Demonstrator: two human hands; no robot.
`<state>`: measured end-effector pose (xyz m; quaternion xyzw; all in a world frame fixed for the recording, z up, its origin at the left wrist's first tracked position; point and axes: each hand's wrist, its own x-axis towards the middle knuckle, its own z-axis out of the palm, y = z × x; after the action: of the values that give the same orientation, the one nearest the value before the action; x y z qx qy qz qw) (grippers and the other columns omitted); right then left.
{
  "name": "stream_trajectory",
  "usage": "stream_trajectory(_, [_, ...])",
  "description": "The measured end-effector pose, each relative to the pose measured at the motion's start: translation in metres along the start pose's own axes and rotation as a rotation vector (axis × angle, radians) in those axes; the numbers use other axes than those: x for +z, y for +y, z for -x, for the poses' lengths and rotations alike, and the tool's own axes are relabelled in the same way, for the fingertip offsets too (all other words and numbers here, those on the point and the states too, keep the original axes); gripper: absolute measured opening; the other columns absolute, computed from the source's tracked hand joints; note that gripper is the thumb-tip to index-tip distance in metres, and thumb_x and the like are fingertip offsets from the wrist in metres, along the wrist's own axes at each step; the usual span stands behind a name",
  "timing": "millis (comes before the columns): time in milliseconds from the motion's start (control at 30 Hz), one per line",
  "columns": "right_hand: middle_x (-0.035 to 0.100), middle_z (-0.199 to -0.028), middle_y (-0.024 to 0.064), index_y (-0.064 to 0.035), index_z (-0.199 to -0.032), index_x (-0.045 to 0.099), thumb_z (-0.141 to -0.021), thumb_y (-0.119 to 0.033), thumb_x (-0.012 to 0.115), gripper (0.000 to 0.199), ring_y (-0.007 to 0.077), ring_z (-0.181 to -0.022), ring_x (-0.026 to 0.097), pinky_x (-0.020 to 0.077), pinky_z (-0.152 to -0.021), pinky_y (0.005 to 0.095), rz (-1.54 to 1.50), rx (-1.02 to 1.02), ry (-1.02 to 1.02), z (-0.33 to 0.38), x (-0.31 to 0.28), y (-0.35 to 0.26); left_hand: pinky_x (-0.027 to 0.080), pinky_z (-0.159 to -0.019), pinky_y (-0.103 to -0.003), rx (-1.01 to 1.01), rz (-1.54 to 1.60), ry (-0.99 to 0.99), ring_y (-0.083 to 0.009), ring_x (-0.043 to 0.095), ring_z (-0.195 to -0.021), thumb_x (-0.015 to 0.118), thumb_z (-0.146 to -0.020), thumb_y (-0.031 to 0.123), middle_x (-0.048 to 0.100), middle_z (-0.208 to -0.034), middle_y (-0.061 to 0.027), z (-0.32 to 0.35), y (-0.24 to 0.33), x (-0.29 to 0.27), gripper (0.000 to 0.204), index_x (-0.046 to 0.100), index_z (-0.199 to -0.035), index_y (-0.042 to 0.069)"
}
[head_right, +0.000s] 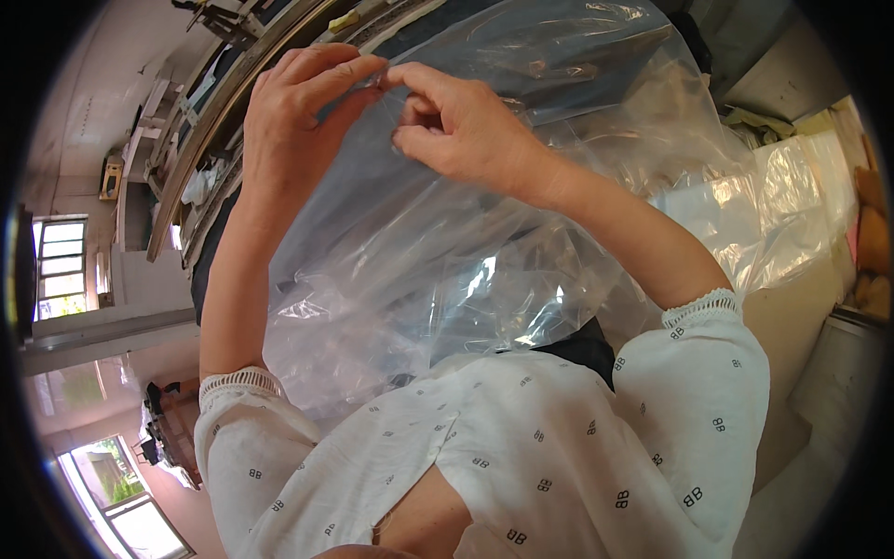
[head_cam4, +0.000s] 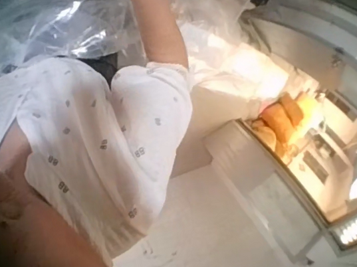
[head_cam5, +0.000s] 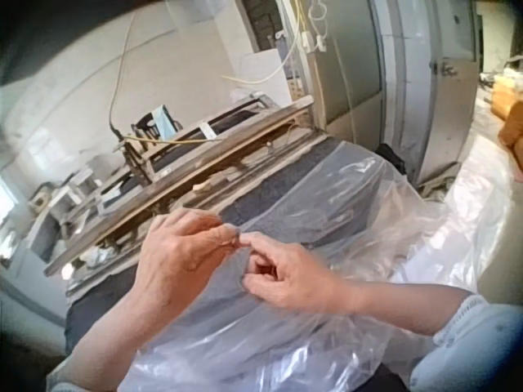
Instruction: The person wraps a foam product in a clear plastic sleeve by hand.
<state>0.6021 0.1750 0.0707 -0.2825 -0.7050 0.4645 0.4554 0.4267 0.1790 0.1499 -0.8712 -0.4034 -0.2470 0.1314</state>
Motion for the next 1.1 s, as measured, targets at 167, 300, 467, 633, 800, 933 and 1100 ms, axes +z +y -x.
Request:
stream_trajectory(167, [0.054,-0.072,0.0009,0.0033,-0.119,0.045,-0.08,-0.008,0.055,0.042,0.0073,-0.061,0.049,0.0414,-0.058,0.0202,-0.522,0.244,-0.093,-0.002,-0.023,-0.011,0.042,-0.069,-0.031,0.163,0.006,0.053,-0.0176,0.056,-0.081,0.069,-0.067,0.017,0.061,-0.083,0.0031,-0.015,-0.007,0.016,0.018,0.067,-0.084,0.013])
stream_trajectory(300, [0.055,-0.075,0.0018,0.0052,-0.119,0.043,-0.082,-0.013,0.055,0.043,0.0075,-0.061,0.05,0.0414,-0.056,0.0206,-0.888,0.377,-0.222,-0.01,-0.048,-0.01,0.045,-0.069,-0.029,-0.065,0.37,0.221,-0.0158,0.058,-0.079,0.066,-0.073,0.008,0.062,-0.086,-0.0021,0.0,-0.003,0.039,0.012,0.067,-0.084,0.011])
stream_trajectory(467, [0.059,-0.077,0.0031,-0.0045,-0.099,0.059,-0.082,-0.024,0.052,0.027,0.0171,-0.061,0.054,0.0439,-0.057,0.0313,0.625,-0.009,0.02,-0.048,-0.108,0.032,0.047,-0.07,-0.023,-1.088,1.757,0.473,-0.0136,0.056,-0.081,0.051,-0.084,0.001,0.058,-0.088,-0.0051,0.018,-0.008,0.061,0.012,0.057,-0.095,-0.001])
stream_trajectory(633, [0.057,-0.1,0.0069,-0.007,-0.094,0.059,-0.082,-0.033,0.052,0.029,0.0263,-0.092,0.053,0.0425,-0.074,0.0406,1.363,0.047,0.257,-0.05,-0.194,0.11,0.047,-0.064,-0.027,-1.25,0.441,0.285,-0.0154,0.055,-0.075,0.047,-0.086,0.008,0.057,-0.084,-0.0053,0.127,-0.098,0.03,0.015,0.057,-0.096,0.002])
stream_trajectory(800, [0.052,-0.114,0.0045,-0.0121,-0.111,0.055,-0.084,-0.037,0.051,0.037,0.0266,-0.101,0.048,0.0425,-0.079,0.0402,1.55,-0.09,0.37,-0.029,-0.205,0.124,0.044,-0.079,-0.034,-1.423,0.37,0.668,-0.0228,0.053,-0.088,0.039,-0.089,0.026,0.056,-0.097,-0.0137,0.334,-0.192,-0.068,0.034,0.055,-0.099,-0.002])
stream_trajectory(933, [0.051,-0.116,0.0072,-0.0126,-0.117,0.052,-0.083,-0.042,0.049,0.045,0.0277,-0.106,0.046,0.0412,-0.085,0.0412,1.445,0.186,0.145,-0.045,-0.2,0.088,0.043,-0.076,-0.039,-1.541,-0.702,0.157,-0.0332,0.055,-0.088,0.04,-0.088,0.029,0.057,-0.101,-0.0215,0.56,-0.243,-0.18,0.039,0.054,-0.103,-0.005])
stream_trajectory(1100, [0.045,-0.128,0.0092,-0.0116,-0.124,0.046,-0.085,-0.05,0.041,0.055,0.0254,-0.119,0.039,0.0342,-0.097,0.0365,1.475,0.438,0.121,-0.095,-0.244,0.133,0.047,-0.072,-0.038,-1.676,0.177,0.279,-0.0287,0.059,-0.082,0.042,-0.088,0.033,0.061,-0.093,-0.0169,0.603,-0.283,-0.154,0.038,0.058,-0.098,0.0])
